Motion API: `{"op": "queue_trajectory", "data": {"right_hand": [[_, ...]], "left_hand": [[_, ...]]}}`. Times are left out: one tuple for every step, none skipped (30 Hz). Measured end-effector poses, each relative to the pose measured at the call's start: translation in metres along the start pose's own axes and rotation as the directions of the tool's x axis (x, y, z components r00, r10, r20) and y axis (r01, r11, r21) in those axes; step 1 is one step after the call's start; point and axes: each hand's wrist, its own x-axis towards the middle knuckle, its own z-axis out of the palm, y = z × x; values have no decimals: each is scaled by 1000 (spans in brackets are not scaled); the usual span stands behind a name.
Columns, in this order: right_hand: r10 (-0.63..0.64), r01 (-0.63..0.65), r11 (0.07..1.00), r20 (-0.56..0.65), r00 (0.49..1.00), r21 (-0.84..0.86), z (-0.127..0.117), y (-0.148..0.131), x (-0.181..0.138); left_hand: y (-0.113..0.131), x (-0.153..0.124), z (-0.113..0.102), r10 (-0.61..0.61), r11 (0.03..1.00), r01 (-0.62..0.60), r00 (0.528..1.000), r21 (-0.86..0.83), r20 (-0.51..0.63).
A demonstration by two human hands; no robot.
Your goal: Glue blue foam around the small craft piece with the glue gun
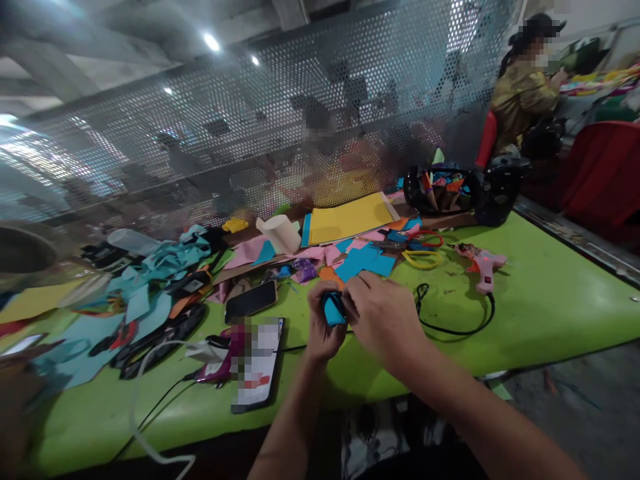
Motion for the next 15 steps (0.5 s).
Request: {"op": "queue_trajectory", "data": {"right_hand": [[-4,4,1000,26,1000,-21,-2,0,1],[-5,7,999,53,999,-37,-4,-1,3],[-5,9,999,77,997,-52,-6,-1,4],[-6,13,998,96,995,-67,-8,-2,6],[-12,21,996,113,994,-83,-10,-3,7],[-23,35,995,129,991,-98,-12,-4,8],[-38,55,992,147,988,-113,-14,-5,9],[-56,77,989,166,985,-125,-15,-5,10],[-73,99,986,185,980,-136,-17,-6,12],[-89,120,982,204,975,-145,-18,-6,13],[-102,137,979,219,970,-151,-19,-6,14],[-114,152,976,228,967,-156,-19,-6,15],[-125,164,973,231,965,-160,-19,-6,16],[-137,177,971,227,964,-164,-20,-6,17],[-150,189,968,219,964,-168,-19,-5,17]], "left_hand": [[-1,0,0,9,1000,-9,1000,-6,-1],[-2,-1,1,14,1000,-14,1000,-11,-2],[-3,-1,1,16,1000,-16,1000,-14,0],[-3,-2,2,15,1000,-15,1000,-15,3],[-4,-2,2,14,1000,-14,1000,-14,7],[-4,-3,2,17,1000,-17,1000,-14,10],[-5,-3,2,23,1000,-22,1000,-14,14],[-5,-3,2,28,999,-28,999,-15,16],[-5,-3,2,32,999,-32,999,-15,18],[-5,-3,2,34,999,-33,999,-15,19],[-5,-3,2,34,999,-34,999,-15,20],[-4,-2,2,33,999,-33,999,-16,20],[-4,-2,2,34,999,-34,999,-17,19],[-4,-2,2,38,999,-38,999,-18,17],[-3,-1,2,44,999,-44,999,-18,14]]}}
